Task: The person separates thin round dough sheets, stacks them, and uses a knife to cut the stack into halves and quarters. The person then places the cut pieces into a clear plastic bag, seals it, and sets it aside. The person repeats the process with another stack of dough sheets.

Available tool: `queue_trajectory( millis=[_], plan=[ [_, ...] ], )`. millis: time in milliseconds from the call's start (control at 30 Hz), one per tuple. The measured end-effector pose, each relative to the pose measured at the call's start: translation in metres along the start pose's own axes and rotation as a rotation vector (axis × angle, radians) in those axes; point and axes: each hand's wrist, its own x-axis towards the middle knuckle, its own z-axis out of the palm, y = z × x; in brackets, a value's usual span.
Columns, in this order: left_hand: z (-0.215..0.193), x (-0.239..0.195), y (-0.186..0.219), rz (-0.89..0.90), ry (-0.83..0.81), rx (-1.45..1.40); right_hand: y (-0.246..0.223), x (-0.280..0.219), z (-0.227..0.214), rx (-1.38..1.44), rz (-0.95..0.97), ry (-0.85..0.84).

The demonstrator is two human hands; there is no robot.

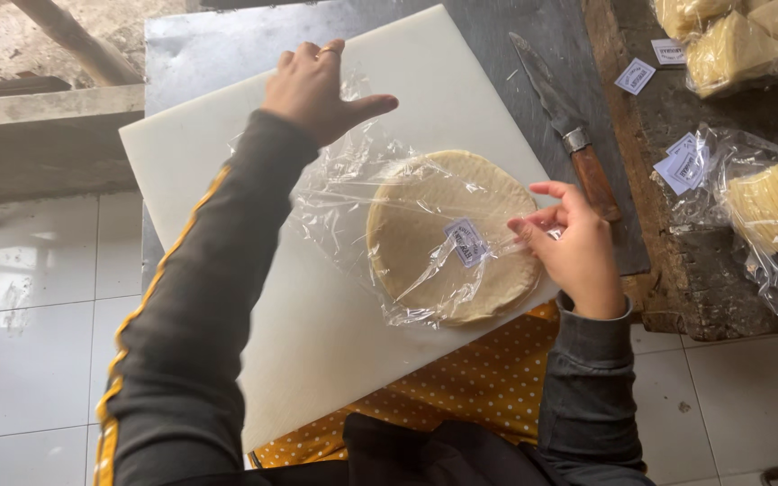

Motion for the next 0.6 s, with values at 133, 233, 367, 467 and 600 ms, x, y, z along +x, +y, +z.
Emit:
queue_trajectory(
  millis=[133,233,367,467,600],
  plan=[
    [0.077,0.042,-0.021,-0.297,-0.325,-0.135,-0.010,-0.001,0.003,0.031,0.042,-0.026],
    [0.099,0.057,-0.041,-0.281,0.215,-0.112,-0.007,-0.001,-0.005,0.119,0.191,-0.121],
    [0.081,0.057,-0.037,-0.020,0.382,-0.313,-0.002,0.000,-0.007,0.136,0.190,-0.102],
    [0.046,0.036,-0.024,0.171,0.525,-0.246,-0.002,-0.001,-0.007,0.091,0.168,-0.031],
    [0.005,-0.033,-0.045,-0.095,0.326,0.038,-0.014,-0.009,-0.009,-0.182,-0.083,0.246]
  ],
)
